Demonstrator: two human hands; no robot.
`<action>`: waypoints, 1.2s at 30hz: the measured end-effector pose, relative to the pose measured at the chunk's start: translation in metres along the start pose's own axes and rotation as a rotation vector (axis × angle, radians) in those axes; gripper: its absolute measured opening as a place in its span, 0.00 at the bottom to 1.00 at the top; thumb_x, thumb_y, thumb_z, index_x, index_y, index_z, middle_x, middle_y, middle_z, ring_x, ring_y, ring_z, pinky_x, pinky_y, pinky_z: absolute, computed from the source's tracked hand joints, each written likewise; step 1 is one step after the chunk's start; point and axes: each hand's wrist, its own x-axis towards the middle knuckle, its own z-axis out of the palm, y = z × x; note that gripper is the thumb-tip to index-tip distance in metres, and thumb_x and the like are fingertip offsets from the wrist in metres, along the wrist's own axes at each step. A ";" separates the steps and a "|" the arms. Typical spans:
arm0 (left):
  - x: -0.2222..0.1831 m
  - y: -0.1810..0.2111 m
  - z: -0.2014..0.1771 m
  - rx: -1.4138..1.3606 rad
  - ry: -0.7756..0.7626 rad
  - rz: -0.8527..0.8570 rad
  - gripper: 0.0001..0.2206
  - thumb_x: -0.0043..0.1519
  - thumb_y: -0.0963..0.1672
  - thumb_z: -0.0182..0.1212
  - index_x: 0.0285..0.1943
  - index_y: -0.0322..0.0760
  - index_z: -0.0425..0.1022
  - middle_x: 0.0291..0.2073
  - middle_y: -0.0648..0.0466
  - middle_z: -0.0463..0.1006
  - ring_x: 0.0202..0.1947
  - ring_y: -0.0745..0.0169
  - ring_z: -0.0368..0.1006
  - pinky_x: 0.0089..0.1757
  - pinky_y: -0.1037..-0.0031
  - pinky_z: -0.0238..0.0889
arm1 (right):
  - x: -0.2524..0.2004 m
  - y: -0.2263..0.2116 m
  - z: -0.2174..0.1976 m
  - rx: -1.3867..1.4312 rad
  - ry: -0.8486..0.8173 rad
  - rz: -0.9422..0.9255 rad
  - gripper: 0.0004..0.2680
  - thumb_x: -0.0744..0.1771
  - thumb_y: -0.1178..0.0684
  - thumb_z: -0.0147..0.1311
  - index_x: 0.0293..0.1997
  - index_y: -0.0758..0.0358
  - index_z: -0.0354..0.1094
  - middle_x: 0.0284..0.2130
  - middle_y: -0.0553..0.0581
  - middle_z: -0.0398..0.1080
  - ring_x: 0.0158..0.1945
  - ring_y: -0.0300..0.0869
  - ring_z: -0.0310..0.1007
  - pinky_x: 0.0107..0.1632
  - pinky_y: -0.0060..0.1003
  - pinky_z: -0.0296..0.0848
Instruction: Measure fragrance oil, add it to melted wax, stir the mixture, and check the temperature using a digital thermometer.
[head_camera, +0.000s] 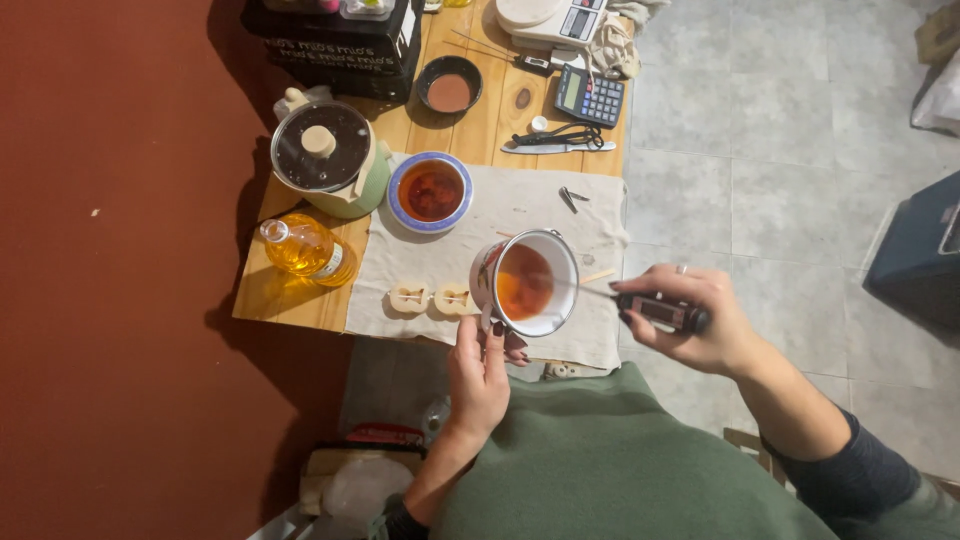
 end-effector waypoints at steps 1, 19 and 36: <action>0.001 0.000 0.000 -0.005 -0.004 0.006 0.09 0.73 0.43 0.47 0.45 0.28 0.66 0.28 0.51 0.80 0.27 0.68 0.79 0.32 0.76 0.76 | 0.000 0.001 0.000 0.023 0.000 -0.032 0.11 0.60 0.60 0.63 0.46 0.63 0.77 0.29 0.51 0.78 0.28 0.32 0.78 0.31 0.25 0.74; 0.007 -0.005 -0.001 0.003 -0.002 0.011 0.10 0.73 0.43 0.47 0.44 0.28 0.66 0.27 0.51 0.80 0.27 0.68 0.80 0.32 0.77 0.75 | 0.017 0.001 -0.001 -0.023 -0.006 -0.107 0.10 0.60 0.59 0.61 0.45 0.62 0.77 0.29 0.52 0.78 0.28 0.32 0.79 0.30 0.26 0.75; 0.010 0.001 -0.001 0.009 0.010 -0.007 0.09 0.72 0.43 0.48 0.44 0.29 0.65 0.28 0.51 0.81 0.27 0.68 0.80 0.32 0.76 0.76 | 0.024 0.001 -0.006 -0.009 -0.074 -0.086 0.10 0.60 0.58 0.62 0.44 0.62 0.78 0.28 0.51 0.78 0.26 0.32 0.79 0.29 0.27 0.76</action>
